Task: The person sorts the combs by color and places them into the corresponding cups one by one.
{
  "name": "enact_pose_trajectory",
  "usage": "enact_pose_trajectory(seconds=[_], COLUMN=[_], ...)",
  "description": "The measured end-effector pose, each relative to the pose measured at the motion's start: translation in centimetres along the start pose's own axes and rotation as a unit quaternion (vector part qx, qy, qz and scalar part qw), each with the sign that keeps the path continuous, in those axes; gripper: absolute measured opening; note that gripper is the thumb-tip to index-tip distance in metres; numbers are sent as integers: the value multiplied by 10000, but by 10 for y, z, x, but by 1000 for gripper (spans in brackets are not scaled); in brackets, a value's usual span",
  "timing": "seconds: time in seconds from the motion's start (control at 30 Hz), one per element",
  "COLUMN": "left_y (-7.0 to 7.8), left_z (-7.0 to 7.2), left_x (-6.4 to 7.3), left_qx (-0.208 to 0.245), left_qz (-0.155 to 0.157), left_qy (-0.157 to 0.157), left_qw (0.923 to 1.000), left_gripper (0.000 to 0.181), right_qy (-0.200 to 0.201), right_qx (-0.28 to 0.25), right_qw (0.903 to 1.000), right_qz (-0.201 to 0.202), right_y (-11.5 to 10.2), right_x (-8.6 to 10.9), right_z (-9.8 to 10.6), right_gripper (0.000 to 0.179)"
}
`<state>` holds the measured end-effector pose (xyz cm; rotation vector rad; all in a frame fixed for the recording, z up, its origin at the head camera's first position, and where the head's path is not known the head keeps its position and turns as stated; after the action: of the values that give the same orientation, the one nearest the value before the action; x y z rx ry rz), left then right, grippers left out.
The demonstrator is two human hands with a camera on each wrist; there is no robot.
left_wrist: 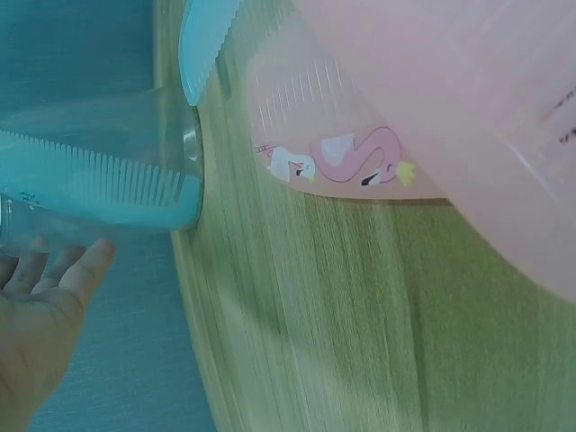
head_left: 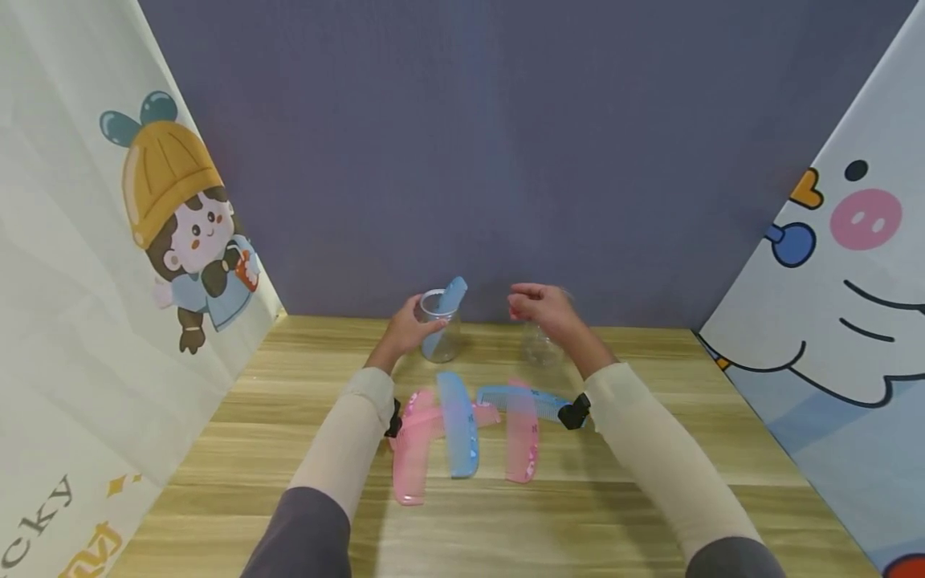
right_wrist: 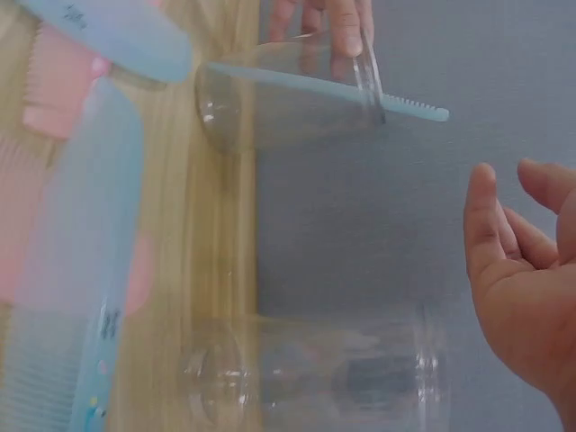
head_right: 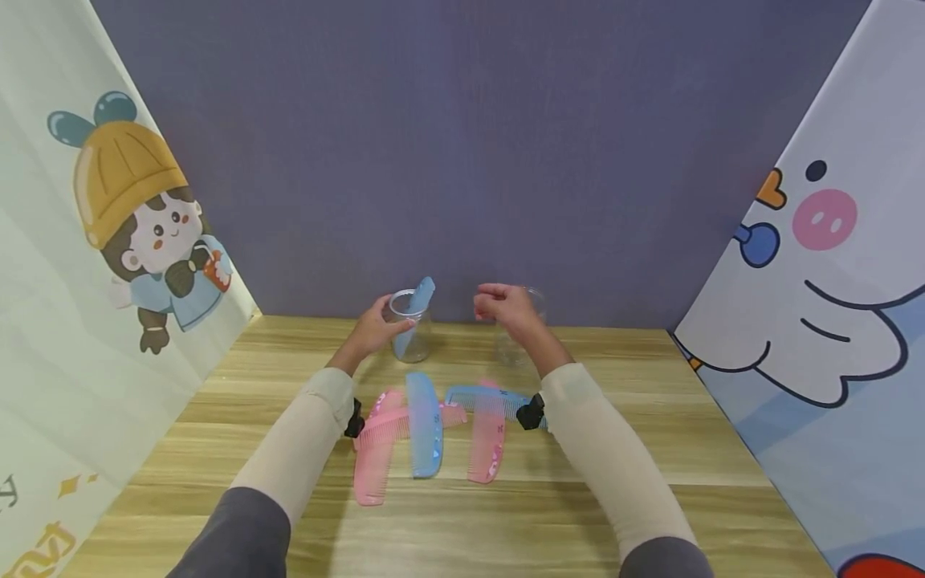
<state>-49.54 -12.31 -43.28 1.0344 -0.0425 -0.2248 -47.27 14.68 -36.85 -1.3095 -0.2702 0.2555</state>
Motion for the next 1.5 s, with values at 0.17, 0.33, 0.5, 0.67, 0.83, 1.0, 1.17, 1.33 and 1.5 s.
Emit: enact_pose_trajectory(seconds=[0.17,0.33,0.5,0.67,0.83,1.0,1.17,1.33,1.5], left_y=[-2,-2,-1,0,-2,-1,0,2,1], left_z=[0,0,-1,-1,-1,-1,-1,0,-1], left_x=[0,0,1,0,-1,-1,1,2,1], left_qx=[7,7,81,126,90,76,16,31,55], left_qz=[26,13,35,20,28,41,24,5,-31], left_qy=[12,26,20,-23,-35,-24,-10,4,-3], left_qw=[10000,10000,10000,9999,9999,10000,10000,10000,10000], left_gripper=[90,89,87,87,88,88,88,88,87], right_qy=[-314,-569,-771,-893,-964,-924,-887,-896,-1029], right_qx=[394,466,560,518,557,660,898,1202,1665], right_qw=[9987,9973,9952,9944,9935,9929,9911,9882,9804], right_qz=[-9,-93,-207,-217,-238,-342,-433,-318,-229], right_y=[13,31,53,69,82,89,97,104,113], right_x=[10,19,27,36,42,46,51,57,66], right_z=[3,10,20,29,34,38,43,45,42], right_gripper=[51,52,55,59,59,56,56,55,51])
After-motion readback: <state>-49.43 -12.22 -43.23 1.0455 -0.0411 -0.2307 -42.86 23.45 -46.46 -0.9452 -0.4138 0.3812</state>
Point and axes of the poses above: each hand's wrist, its own x-axis away from the middle knuckle, its own z-axis out of the back of the hand, y = z × x, the point moved 8 cm from there along -x, towards the middle knuckle, and after that the axes turned 6 degrees about -y, right-handed, at the moved point
